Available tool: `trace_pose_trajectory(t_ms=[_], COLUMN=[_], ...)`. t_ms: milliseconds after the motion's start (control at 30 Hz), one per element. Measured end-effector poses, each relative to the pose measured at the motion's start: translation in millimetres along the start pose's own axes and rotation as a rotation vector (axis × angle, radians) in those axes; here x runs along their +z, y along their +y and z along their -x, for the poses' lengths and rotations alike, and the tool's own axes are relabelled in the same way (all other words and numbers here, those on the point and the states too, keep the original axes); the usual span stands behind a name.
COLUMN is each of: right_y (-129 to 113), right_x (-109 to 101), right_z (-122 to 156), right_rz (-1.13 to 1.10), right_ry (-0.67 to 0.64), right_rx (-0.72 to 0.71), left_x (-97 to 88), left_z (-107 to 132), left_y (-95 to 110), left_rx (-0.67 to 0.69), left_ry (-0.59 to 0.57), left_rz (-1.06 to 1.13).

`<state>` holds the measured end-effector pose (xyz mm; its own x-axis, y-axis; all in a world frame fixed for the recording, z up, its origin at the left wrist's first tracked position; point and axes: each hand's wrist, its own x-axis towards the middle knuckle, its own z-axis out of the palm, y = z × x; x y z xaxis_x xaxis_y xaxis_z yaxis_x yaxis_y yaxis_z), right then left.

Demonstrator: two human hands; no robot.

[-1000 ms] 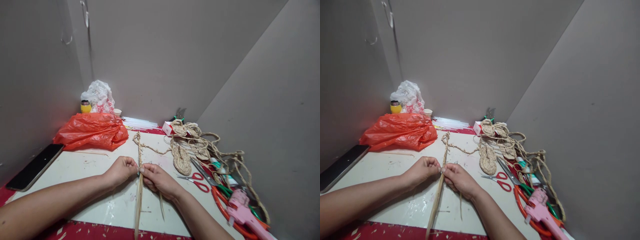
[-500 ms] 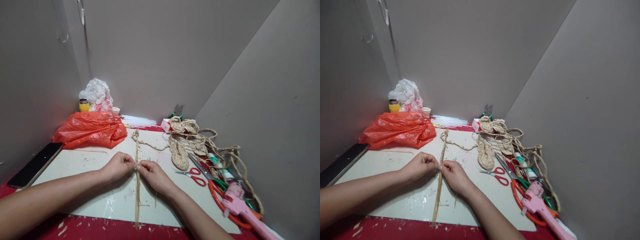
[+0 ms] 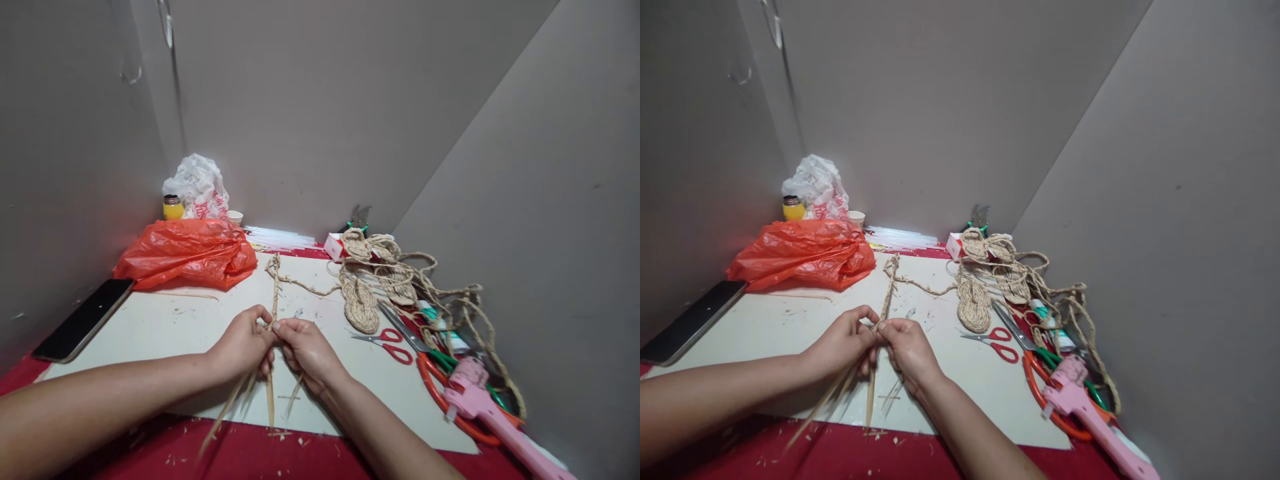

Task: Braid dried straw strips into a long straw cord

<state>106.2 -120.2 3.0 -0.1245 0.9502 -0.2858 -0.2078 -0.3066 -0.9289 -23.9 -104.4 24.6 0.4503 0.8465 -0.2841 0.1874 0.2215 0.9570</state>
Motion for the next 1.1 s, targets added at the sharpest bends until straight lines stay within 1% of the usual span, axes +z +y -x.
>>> trace_pose_trajectory(t_ms=[133, 300, 367, 433, 467, 500, 533, 600, 633, 667, 700, 767, 800, 867, 900, 933, 1000, 1100], right_y=[-1.9, -1.9, -1.5, -2.7, -4.2, -6.1, -8.3, -12.7, -14.4, -15.6, -16.4, -16.8, -16.7, -16.9, -17.3, -17.8, -19.0, -20.2], right_x=[5.7, 7.1, 4.8, 1.5, -0.2, -1.9, -3.4, -6.1, -7.2, -8.2, -9.2, -11.0, -11.9, -13.8, -14.8, -15.7, -17.6, -20.6], right_z=[5.0, 7.5, 6.4, 5.2, 4.7, 4.4, 4.3, 4.4, 4.4, 4.3, 4.0, 3.1, 2.5, 1.0, 0.3, -0.3, -1.2, -2.0], right_rz=[-0.018, -0.074, -0.102, -0.14, -0.159, -0.173, -0.184, -0.189, -0.186, -0.181, -0.175, -0.159, -0.151, -0.127, -0.114, -0.1, -0.074, -0.044], right_ry=[0.029, 0.055, 0.059, 0.048, 0.038, 0.025, 0.009, -0.027, -0.045, -0.062, -0.074, -0.092, -0.098, -0.109, -0.115, -0.122, -0.138, -0.182], right_rx=[-0.017, 0.001, 0.025, 0.046, 0.05, 0.049, 0.045, 0.044, 0.049, 0.056, 0.064, 0.08, 0.083, 0.085, 0.082, 0.081, 0.09, 0.108], left_x=[4.2, 7.6, 6.4, 1.7, -2.0, -6.3, -10.8, -18.5, -21.0, -22.4, -22.7, -21.2, -20.0, -17.9, -17.2, -16.8, -16.8, -18.1], left_z=[-1.5, 0.8, 4.7, 8.3, 9.2, 9.2, 8.0, 2.5, -1.2, -5.2, -9.1, -15.7, -18.1, -21.4, -22.5, -23.3, -24.5, -26.1], left_y=[-8.7, -11.6, -7.1, 1.0, 5.7, 10.4, 14.3, 18.2, 17.8, 15.9, 12.9, 6.0, 3.1, -0.3, -0.8, -0.6, 0.9, 2.5], left_rx=[0.064, 0.192, 0.232, 0.246, 0.245, 0.247, 0.255, 0.241, 0.196, 0.127, 0.05, -0.078, -0.108, -0.167, -0.202, -0.234, -0.283, -0.281], left_ry=[0.054, 0.158, 0.143, 0.076, 0.06, 0.076, 0.121, 0.236, 0.247, 0.211, 0.134, -0.066, -0.152, -0.277, -0.311, -0.321, -0.315, -0.298], left_rz=[-0.115, -0.375, -0.44, -0.478, -0.488, -0.487, -0.469, -0.337, -0.221, -0.08, 0.067, 0.31, 0.382, 0.423, 0.407, 0.376, 0.3, 0.207])
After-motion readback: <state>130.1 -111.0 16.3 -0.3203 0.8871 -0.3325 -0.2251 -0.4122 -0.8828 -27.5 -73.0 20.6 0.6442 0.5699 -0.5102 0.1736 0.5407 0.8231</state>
